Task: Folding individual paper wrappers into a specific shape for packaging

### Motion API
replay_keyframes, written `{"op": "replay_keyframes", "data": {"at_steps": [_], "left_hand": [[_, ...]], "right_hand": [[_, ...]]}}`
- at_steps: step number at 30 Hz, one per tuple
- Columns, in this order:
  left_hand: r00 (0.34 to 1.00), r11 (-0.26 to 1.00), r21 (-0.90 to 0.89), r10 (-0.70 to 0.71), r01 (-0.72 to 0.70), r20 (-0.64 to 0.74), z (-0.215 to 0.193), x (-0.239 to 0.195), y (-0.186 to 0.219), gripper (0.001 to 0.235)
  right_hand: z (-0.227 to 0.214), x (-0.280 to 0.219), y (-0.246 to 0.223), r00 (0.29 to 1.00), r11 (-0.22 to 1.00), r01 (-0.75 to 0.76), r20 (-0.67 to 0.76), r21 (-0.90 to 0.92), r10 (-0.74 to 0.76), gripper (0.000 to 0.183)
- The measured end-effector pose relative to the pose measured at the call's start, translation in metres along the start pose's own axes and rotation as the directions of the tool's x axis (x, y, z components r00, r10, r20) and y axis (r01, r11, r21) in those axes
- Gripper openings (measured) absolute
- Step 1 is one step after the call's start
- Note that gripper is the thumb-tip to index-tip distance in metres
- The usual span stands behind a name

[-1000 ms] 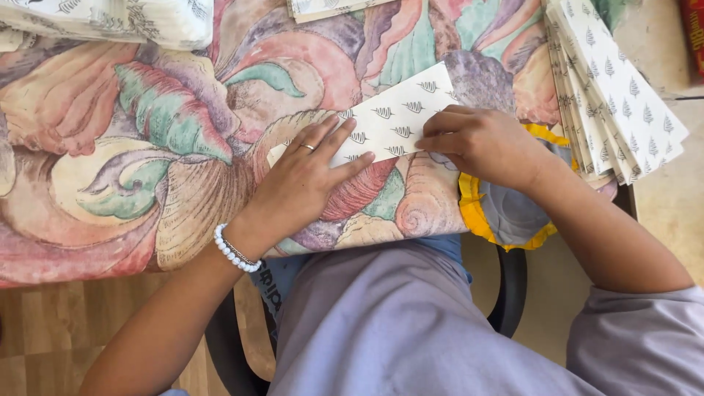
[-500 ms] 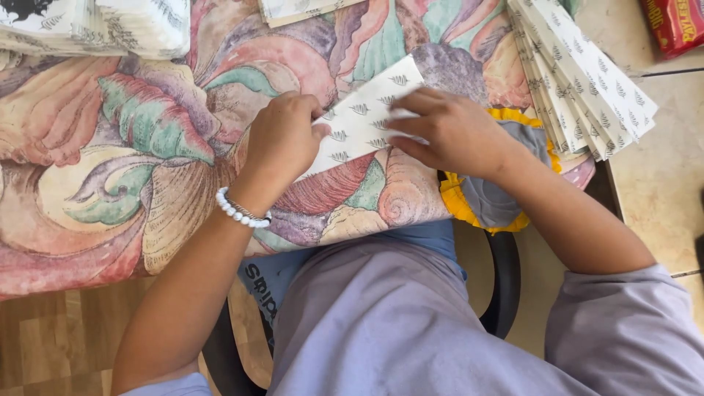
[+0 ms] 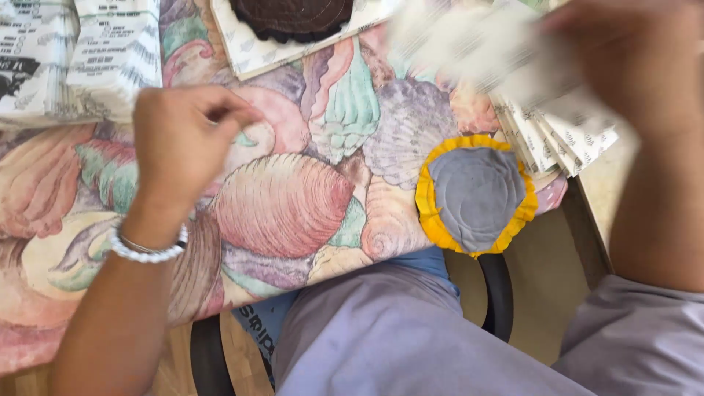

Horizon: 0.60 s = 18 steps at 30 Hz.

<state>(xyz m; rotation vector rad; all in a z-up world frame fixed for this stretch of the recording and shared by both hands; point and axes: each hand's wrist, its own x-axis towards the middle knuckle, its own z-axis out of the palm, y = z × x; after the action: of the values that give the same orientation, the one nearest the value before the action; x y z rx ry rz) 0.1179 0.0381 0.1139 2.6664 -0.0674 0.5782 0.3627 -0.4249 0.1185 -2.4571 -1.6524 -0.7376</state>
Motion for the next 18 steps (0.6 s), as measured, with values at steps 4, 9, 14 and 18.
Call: {"op": "replay_keyframes", "data": {"at_steps": [4, 9, 14, 18], "left_hand": [[0.997, 0.997, -0.029, -0.066, 0.065, -0.044, 0.018, 0.038, -0.036, 0.017], [0.994, 0.988, 0.135, -0.071, 0.082, -0.078, 0.07, 0.06, -0.073, 0.046], [0.999, 0.981, 0.191, 0.019, -0.028, 0.049, 0.081, 0.047, -0.084, 0.062], [0.989, 0.964, 0.241, 0.133, -0.113, -0.07, 0.089, 0.044, -0.097, 0.024]], "right_hand": [[0.059, -0.176, 0.19, 0.958, 0.912, -0.286, 0.075, 0.294, 0.276, 0.025], [0.088, -0.189, 0.222, 0.841, 0.662, -0.53, 0.227, 0.53, 0.491, 0.053], [0.001, 0.012, 0.039, 0.194, 0.382, -0.914, 0.677, -0.139, 0.71, 0.04], [0.018, 0.011, 0.041, 0.366, 0.589, -0.791, 0.644, -0.166, 0.672, 0.035]]}}
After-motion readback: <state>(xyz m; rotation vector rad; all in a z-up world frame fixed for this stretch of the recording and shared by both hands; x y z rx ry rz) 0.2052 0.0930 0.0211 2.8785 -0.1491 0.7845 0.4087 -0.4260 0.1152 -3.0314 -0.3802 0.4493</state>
